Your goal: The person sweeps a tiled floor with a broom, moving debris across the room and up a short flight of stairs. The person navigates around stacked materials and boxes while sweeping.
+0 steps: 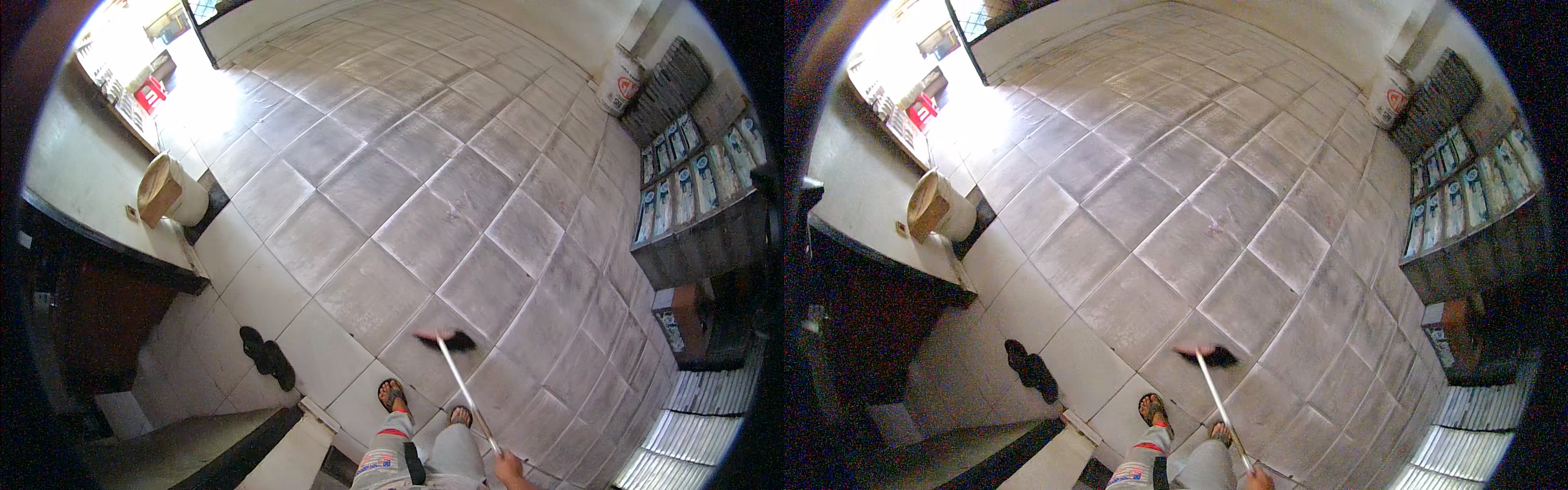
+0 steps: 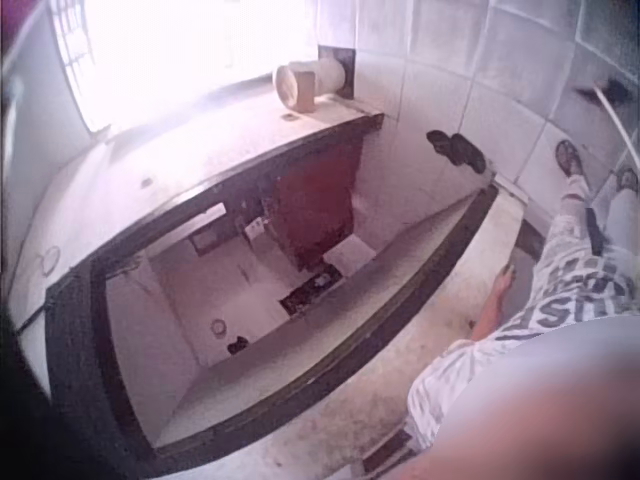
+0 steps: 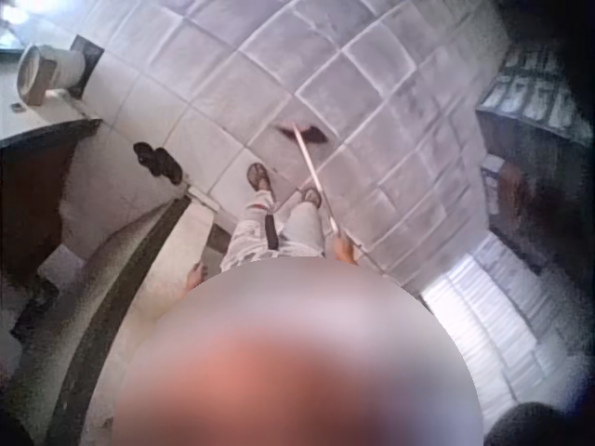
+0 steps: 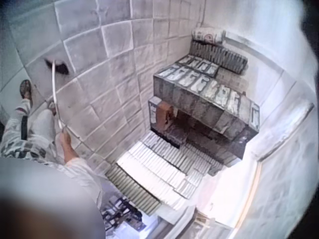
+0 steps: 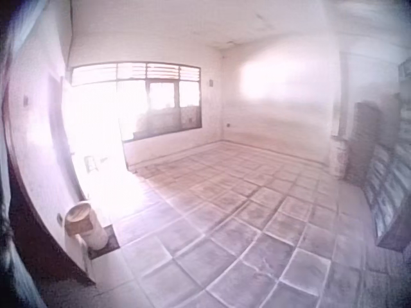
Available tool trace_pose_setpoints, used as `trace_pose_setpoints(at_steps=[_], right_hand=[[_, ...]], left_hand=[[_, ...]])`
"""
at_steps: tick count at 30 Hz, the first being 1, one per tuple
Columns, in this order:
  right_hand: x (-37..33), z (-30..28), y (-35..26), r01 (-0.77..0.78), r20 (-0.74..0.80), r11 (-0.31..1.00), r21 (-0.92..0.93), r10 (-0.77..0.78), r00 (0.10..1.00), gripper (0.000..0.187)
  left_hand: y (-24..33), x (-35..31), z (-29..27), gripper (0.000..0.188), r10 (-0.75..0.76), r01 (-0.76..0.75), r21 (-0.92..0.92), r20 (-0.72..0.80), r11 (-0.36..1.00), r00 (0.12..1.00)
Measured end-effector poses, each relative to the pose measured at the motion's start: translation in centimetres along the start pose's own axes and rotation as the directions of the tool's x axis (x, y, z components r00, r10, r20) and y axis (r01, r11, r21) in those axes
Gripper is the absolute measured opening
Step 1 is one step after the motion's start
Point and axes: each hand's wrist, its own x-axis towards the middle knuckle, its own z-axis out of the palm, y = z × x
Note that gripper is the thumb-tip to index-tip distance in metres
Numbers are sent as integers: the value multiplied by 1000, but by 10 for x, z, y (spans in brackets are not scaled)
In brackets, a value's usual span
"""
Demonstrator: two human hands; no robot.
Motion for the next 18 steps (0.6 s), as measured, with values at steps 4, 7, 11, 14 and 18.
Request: trace_pose_setpoints(at_steps=[4,7,11,14,18], right_hand=[[115,-36,-159,38,-74,994,103,-30,997,52],[173,-102,-236,222,-296,967,128,-176,939,48],[153,-113,-167,246,-325,938,246,-159,932,49],[108,-77,-49,114,-72,876,469,-91,993,51],[24,-20,123,50,-327,962,270,43,944,54]], left_hand=[[2,-7,-14,50,-8,10,93,-28,996,1000],[8,-14,-21,49,59,-55,74,-52,996,997],[27,-20,-10,44,171,-160,95,-117,982,978],[46,-21,13,43,227,-212,159,-85,964,970],[68,-15,60,41,325,-311,246,-17,918,946]])
